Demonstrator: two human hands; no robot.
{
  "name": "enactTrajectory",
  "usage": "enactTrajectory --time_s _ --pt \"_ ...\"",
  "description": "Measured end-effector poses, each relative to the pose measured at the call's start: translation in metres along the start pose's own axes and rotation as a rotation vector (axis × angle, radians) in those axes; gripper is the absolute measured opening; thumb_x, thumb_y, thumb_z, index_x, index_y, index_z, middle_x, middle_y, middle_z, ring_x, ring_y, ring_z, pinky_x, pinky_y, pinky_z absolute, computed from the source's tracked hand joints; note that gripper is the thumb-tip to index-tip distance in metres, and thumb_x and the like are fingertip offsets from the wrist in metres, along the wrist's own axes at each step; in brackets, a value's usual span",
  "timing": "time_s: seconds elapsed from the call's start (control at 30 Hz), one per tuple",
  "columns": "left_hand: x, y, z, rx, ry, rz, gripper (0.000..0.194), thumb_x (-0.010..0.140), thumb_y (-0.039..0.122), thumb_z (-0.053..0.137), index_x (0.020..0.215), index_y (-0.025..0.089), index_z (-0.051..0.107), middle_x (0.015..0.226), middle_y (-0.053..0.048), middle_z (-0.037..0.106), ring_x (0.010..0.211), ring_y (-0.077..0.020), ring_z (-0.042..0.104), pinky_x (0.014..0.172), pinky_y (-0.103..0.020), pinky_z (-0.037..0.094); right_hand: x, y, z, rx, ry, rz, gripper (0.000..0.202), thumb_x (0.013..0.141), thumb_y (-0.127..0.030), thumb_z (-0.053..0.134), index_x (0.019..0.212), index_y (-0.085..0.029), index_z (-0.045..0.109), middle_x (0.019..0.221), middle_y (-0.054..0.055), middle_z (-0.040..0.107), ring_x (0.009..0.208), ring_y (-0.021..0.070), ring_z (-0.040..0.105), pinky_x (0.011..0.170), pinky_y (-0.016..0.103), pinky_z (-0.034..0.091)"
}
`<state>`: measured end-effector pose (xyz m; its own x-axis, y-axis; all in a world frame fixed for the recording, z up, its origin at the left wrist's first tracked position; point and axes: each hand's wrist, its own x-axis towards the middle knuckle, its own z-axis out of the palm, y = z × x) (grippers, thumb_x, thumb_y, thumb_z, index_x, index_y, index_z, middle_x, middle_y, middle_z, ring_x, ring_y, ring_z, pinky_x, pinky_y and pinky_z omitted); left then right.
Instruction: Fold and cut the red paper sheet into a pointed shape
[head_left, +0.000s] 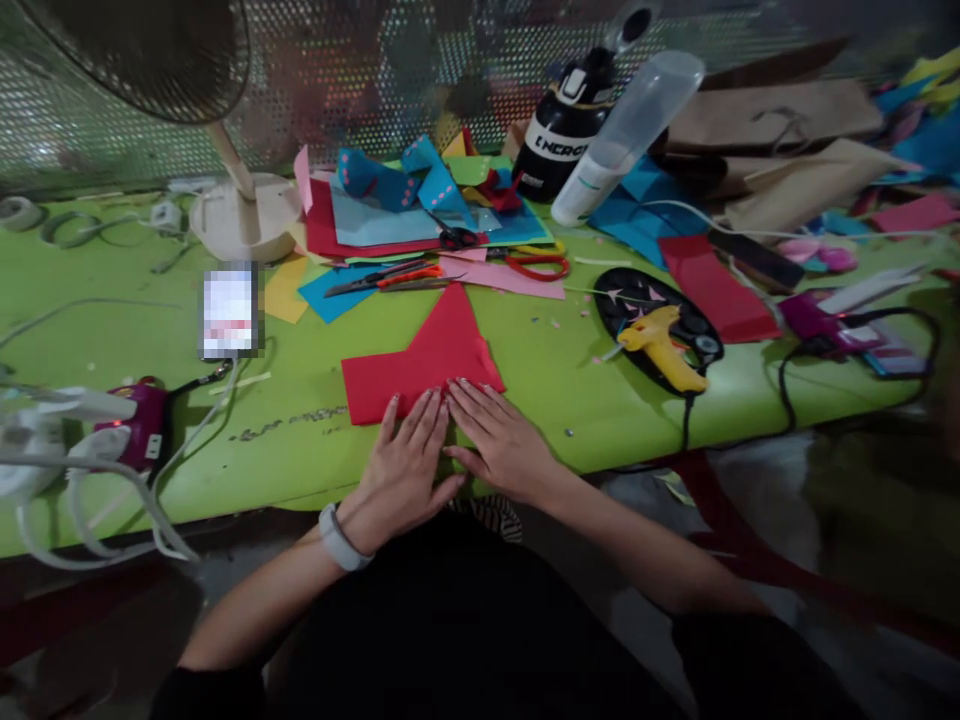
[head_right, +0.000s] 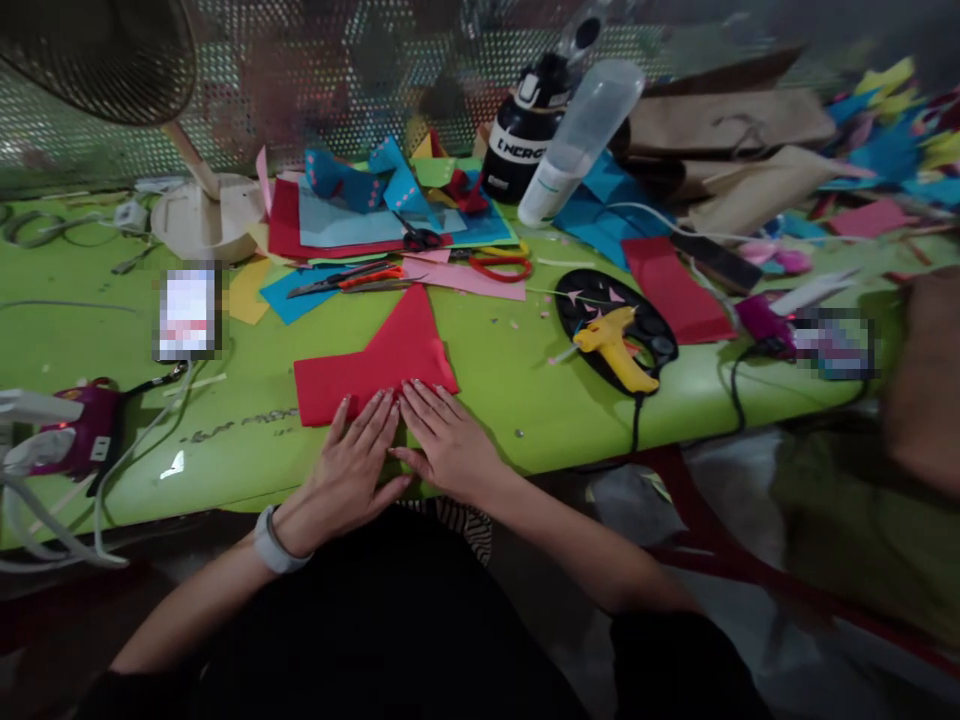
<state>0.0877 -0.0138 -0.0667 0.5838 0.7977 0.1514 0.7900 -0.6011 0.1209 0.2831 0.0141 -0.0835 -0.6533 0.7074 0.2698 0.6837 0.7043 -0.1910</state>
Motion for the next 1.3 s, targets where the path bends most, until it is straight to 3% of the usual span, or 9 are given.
enactTrajectory --time_s 0.3,0.53,0.93,1.3 --pt "-0.002 0.002 0.004 0.035 -0.024 -0.033 0.088 0.090 0.070 0.028 0.148 0.003 0.029 0.156 -0.018 0.026 0.147 -0.0286 0.019 0.121 -0.050 0.008 -0.002 -0.003 0.001 0.020 0.006 0.024 0.058 0.097 -0.038 0.044 0.146 -0.009 0.040 0.148 0.017 0.042 0.140 0.0275 0.037 0.115 0.049 0.034" --pt "-0.005 0.003 0.004 0.040 -0.026 -0.067 0.088 0.091 0.069 0.025 0.147 0.002 0.030 0.156 -0.019 0.026 0.147 -0.0286 0.021 0.120 -0.048 0.014 -0.002 -0.002 0.000 0.000 -0.006 0.019 0.058 0.097 -0.042 0.042 0.143 -0.006 0.043 0.149 0.017 0.041 0.140 0.0270 0.036 0.115 0.047 0.034" --pt "-0.010 0.001 0.006 0.044 0.003 -0.041 0.080 0.091 0.068 0.031 0.145 0.010 0.038 0.154 -0.017 0.033 0.144 -0.0276 0.028 0.119 -0.048 0.016 -0.001 -0.002 0.000 0.008 0.003 0.018 0.057 0.097 -0.042 0.044 0.142 -0.007 0.045 0.148 0.017 0.043 0.140 0.0265 0.037 0.114 0.048 0.035" --pt "-0.012 0.007 0.003 0.085 -0.009 -0.068 0.080 0.091 0.067 0.035 0.147 0.010 0.037 0.152 -0.019 0.035 0.142 -0.0299 0.033 0.116 -0.048 0.027 -0.002 -0.001 0.001 -0.014 0.024 0.005 0.056 0.097 -0.042 0.044 0.140 -0.006 0.046 0.147 0.017 0.044 0.139 0.0257 0.038 0.115 0.045 0.035"
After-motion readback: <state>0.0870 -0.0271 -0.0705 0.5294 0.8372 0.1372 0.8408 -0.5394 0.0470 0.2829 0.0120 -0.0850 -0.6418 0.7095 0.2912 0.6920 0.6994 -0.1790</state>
